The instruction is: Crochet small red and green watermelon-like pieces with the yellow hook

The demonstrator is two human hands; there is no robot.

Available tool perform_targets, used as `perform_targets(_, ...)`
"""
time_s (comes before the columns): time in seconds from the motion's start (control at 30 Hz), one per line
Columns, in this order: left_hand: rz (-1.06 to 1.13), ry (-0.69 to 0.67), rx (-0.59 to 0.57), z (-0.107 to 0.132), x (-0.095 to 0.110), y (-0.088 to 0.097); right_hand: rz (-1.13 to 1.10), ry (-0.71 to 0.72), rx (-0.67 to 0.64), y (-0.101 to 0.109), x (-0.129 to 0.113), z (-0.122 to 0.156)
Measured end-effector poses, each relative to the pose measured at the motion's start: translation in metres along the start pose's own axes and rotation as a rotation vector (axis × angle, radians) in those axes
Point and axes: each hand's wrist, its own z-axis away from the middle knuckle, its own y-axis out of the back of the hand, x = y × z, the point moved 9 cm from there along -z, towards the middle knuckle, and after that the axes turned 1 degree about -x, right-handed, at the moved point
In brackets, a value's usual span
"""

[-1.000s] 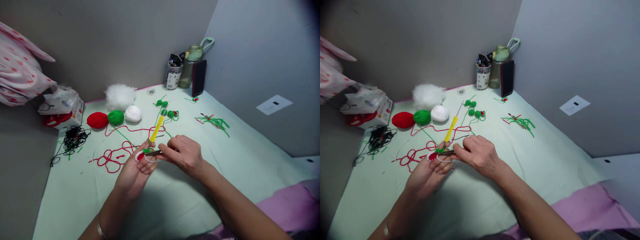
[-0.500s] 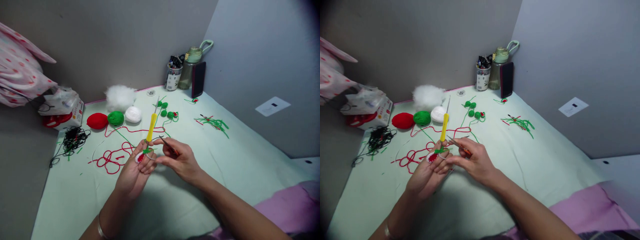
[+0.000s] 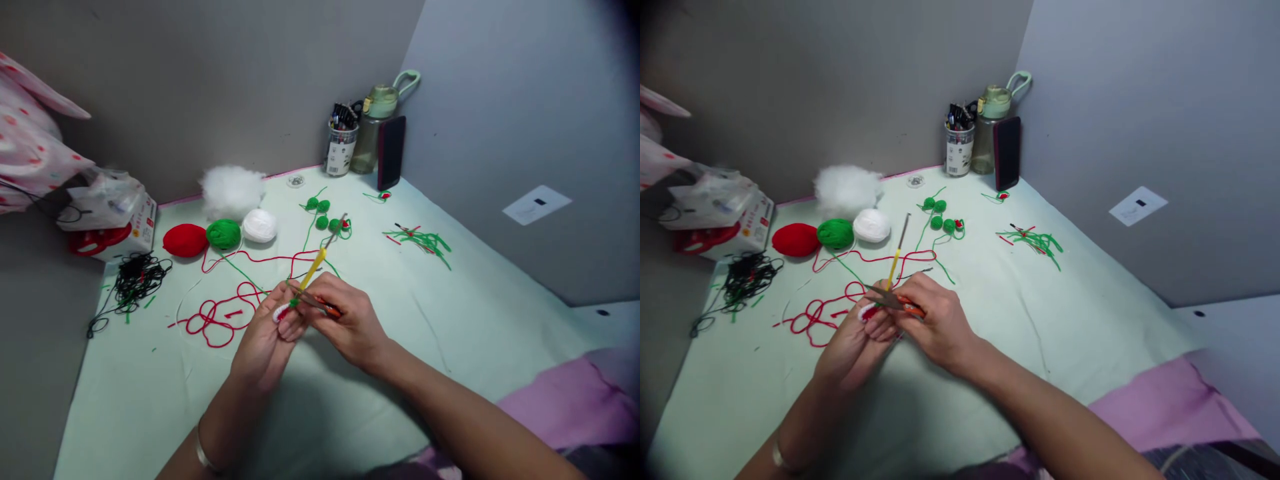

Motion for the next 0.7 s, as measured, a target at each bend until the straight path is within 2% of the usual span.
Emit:
perform_targets(0.17,0.027,0.01,-0.002,0.001,0.003,-0.003,0.031,0.018,-0.016,0.005,-0.001,-0.002)
perform_targets(0.3,0.048,-0.012,0.006,0.002,0.008,-0.002,0.064,0.008,0.03,0.012,-0.002,-0.004)
perform_targets(0.43,0.108,-0.031,0.02,0.004,0.016,-0.003,0.039,-0.099,0.042,0.019,0.004,-0.008)
perform_targets(0.53,0.177,-0.018,0.061,0.004,0.018,-0.002,-0.075,-0.234,0.031,0.021,0.016,-0.009)
perform_targets(0.63,0.241,-0.03,0.105,0.004,0.023,0.001,-0.307,-0.386,-0.07,0.011,0.028,-0.005)
perform_targets(0.7,0.268,-0.053,0.109,0.004,0.027,0.002,-0.472,-0.473,-0.222,-0.005,0.03,-0.001)
